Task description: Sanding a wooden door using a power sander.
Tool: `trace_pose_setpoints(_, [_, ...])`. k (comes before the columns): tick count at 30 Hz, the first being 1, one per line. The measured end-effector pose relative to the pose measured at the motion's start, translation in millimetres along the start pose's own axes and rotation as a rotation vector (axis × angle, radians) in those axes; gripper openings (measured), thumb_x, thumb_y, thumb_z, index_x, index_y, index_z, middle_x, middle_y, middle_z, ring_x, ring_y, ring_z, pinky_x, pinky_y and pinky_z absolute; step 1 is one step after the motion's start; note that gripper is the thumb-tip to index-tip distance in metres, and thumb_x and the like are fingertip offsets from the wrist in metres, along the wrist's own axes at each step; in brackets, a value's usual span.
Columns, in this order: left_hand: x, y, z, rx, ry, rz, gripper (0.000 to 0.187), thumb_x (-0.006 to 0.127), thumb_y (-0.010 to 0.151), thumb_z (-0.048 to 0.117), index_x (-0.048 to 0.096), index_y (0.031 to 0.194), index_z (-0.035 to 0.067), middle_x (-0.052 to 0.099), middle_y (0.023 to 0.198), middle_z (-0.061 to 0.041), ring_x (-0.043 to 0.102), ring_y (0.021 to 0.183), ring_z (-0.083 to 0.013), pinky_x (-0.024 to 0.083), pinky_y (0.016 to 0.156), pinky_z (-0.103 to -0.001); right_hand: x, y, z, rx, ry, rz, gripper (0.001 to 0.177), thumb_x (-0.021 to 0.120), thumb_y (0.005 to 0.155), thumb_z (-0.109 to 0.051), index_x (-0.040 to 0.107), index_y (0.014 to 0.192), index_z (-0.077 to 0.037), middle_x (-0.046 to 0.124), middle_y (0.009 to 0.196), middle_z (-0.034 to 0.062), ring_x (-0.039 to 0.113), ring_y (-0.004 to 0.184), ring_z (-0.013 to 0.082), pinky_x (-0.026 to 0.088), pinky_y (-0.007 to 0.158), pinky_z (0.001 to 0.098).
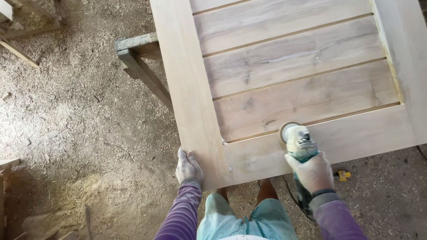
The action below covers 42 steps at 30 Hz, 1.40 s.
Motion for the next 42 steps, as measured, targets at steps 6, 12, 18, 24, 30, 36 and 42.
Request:
trace_pose_setpoints(6, [5, 5, -8, 0.052, 0.013, 0.012, 0.049, 0.042, 0.105, 0.034, 0.042, 0.149, 0.014, 0.070, 0.125, -0.017, 0.070, 0.108, -0.0392, 0.056, 0.093, -0.050, 50, -30, -36, -0.206, -0.152, -0.038, 0.065, 0.084, 0.074, -0.050, 0.060, 0.104, 0.002, 0.076, 0.086, 0.0203, 0.077, 0.077, 0.0324, 0.063, 0.075, 0.0427])
trace_pose_setpoints(12, [1, 3, -6, 0.035, -0.015, 0.001, 0.049, 0.043, 0.104, 0.033, 0.043, 0.149, 0.016, 0.071, 0.123, -0.017, 0.070, 0.106, -0.0387, 0.056, 0.093, -0.049, 71, -64, -83, -0.321, -0.227, -0.172, 0.065, 0.083, 0.071, -0.053, 0.059, 0.101, -0.001, 0.075, 0.084, 0.0193, 0.077, 0.080, 0.0347, 0.063, 0.076, 0.0457])
trace_pose_setpoints(18, [6, 6, -11, 0.071, -0.019, 0.025, 0.049, 0.045, 0.104, 0.033, 0.044, 0.149, 0.015, 0.071, 0.122, -0.018, 0.070, 0.105, -0.0398, 0.056, 0.091, -0.051, 70, -66, -83, -0.381, -0.304, -0.252, 0.064, 0.084, 0.070, -0.051, 0.058, 0.102, -0.003, 0.076, 0.085, 0.0175, 0.076, 0.081, 0.0336, 0.061, 0.077, 0.0449])
trace_pose_setpoints(24, [6, 6, -13, 0.078, -0.011, 0.038, 0.048, 0.045, 0.104, 0.034, 0.044, 0.148, 0.015, 0.071, 0.122, -0.018, 0.070, 0.106, -0.0403, 0.055, 0.090, -0.051, 41, -43, -61, -0.313, -0.315, -0.218, 0.061, 0.083, 0.069, -0.050, 0.060, 0.102, -0.005, 0.077, 0.088, 0.0153, 0.078, 0.083, 0.0314, 0.063, 0.079, 0.0425])
trace_pose_setpoints(30, [1, 2, -3, -0.001, 0.005, -0.003, 0.047, 0.042, 0.104, 0.035, 0.044, 0.148, 0.017, 0.072, 0.121, -0.016, 0.072, 0.106, -0.0367, 0.058, 0.092, -0.049, 19, -23, -37, -0.247, -0.415, -0.220, 0.069, 0.086, 0.066, -0.051, 0.059, 0.109, -0.003, 0.077, 0.091, 0.0181, 0.077, 0.087, 0.0341, 0.062, 0.082, 0.0442])
trace_pose_setpoints(36, [4, 4, -4, -0.051, 0.073, -0.014, 0.048, 0.038, 0.105, 0.039, 0.043, 0.149, 0.019, 0.072, 0.121, -0.016, 0.072, 0.105, -0.0366, 0.060, 0.090, -0.048, 0, -2, -16, -0.210, -0.364, -0.159, 0.068, 0.085, 0.066, -0.051, 0.061, 0.107, -0.002, 0.076, 0.092, 0.0201, 0.076, 0.089, 0.0364, 0.062, 0.083, 0.0452])
trace_pose_setpoints(42, [9, 8, -10, -0.059, 0.124, -0.011, 0.048, 0.034, 0.107, 0.041, 0.046, 0.148, 0.018, 0.073, 0.118, -0.018, 0.074, 0.101, -0.0364, 0.062, 0.087, -0.048, -29, 23, 8, -0.176, -0.357, -0.125, 0.067, 0.086, 0.065, -0.051, 0.063, 0.105, -0.002, 0.076, 0.092, 0.0214, 0.075, 0.092, 0.0384, 0.060, 0.084, 0.0477])
Point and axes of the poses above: each hand's wrist, its own y-axis towards the middle knuckle, its own x-axis out of the palm, z = x × y, the point moved 4 cm from there along y, towards the middle knuckle
